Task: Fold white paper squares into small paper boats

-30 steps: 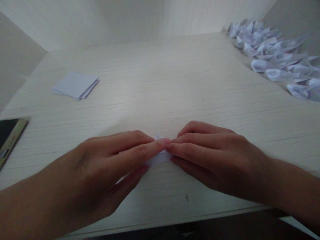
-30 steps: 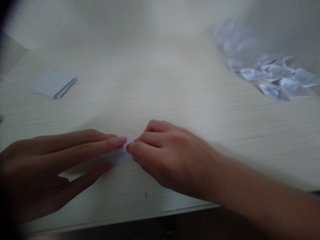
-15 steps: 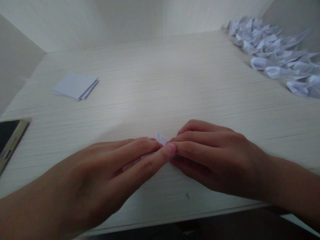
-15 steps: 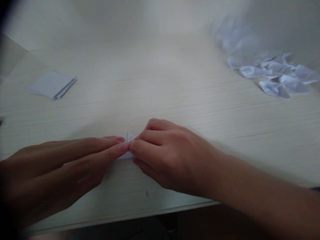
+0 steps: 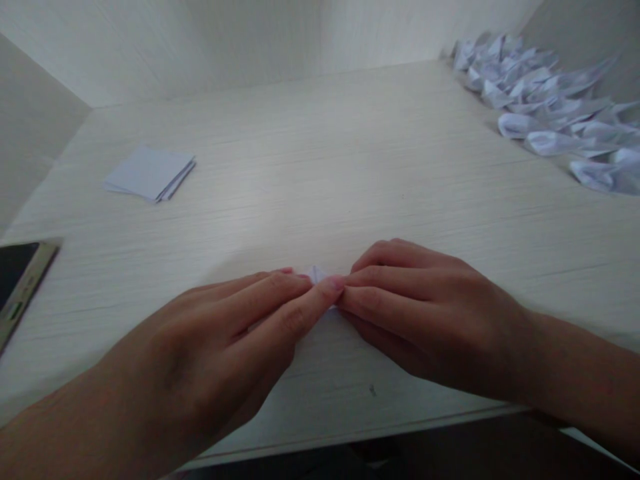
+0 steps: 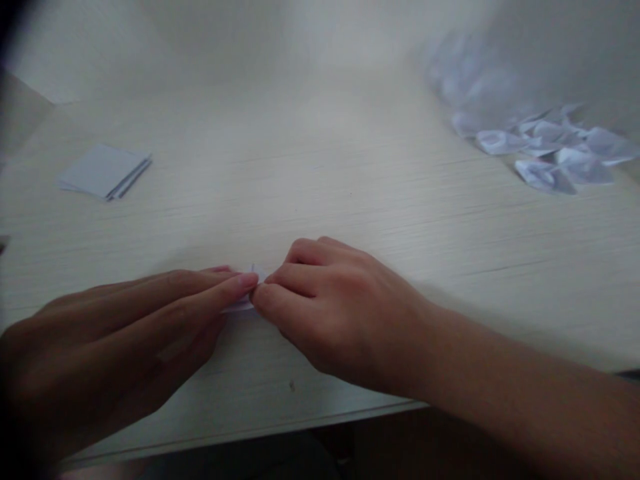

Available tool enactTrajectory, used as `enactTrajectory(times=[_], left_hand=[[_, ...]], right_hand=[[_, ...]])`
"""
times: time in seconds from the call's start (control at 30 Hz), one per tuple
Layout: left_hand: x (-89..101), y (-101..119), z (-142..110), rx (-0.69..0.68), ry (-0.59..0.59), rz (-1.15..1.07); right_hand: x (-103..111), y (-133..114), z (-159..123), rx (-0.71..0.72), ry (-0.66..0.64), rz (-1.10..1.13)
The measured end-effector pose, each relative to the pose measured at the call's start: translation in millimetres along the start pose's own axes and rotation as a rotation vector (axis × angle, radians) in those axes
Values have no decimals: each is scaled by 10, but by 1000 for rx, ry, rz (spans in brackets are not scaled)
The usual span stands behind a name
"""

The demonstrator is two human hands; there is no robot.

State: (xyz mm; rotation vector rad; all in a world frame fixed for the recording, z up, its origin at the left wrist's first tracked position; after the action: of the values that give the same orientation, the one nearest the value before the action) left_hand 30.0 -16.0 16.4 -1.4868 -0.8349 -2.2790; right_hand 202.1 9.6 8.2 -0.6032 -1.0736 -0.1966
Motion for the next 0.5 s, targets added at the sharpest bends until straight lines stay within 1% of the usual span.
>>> enactTrajectory(times=[0.1,0.17,0.3,0.4,0.5], left_hand=[[-20,12,32,0,3,18],[-17,-6,76,28,42,-14],[-17,-83,158,119,97,-38],[-25,-155,186,201,87,-79],[-46,-218,197,280,41,-148]], right_hand=[[1,-24,9,-3,21,-24],[-5,-29,22,-25,40,-9],[3,0,85,-97,62,114],[17,97,177,-245,2,235],[31,198,285,-378,-115,228]])
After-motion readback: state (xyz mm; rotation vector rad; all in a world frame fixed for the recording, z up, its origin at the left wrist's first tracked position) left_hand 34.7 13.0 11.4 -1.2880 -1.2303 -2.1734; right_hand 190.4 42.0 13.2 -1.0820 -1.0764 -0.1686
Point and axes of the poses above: each hand's wrist, its own z-axis towards the middle knuckle, its own x-axis out of the back of the hand, y = z × x, the point moved 6 cm from there along z, towards the middle knuckle, and after that the axes turned 2 degrees about -x, right-handed, at the moved point
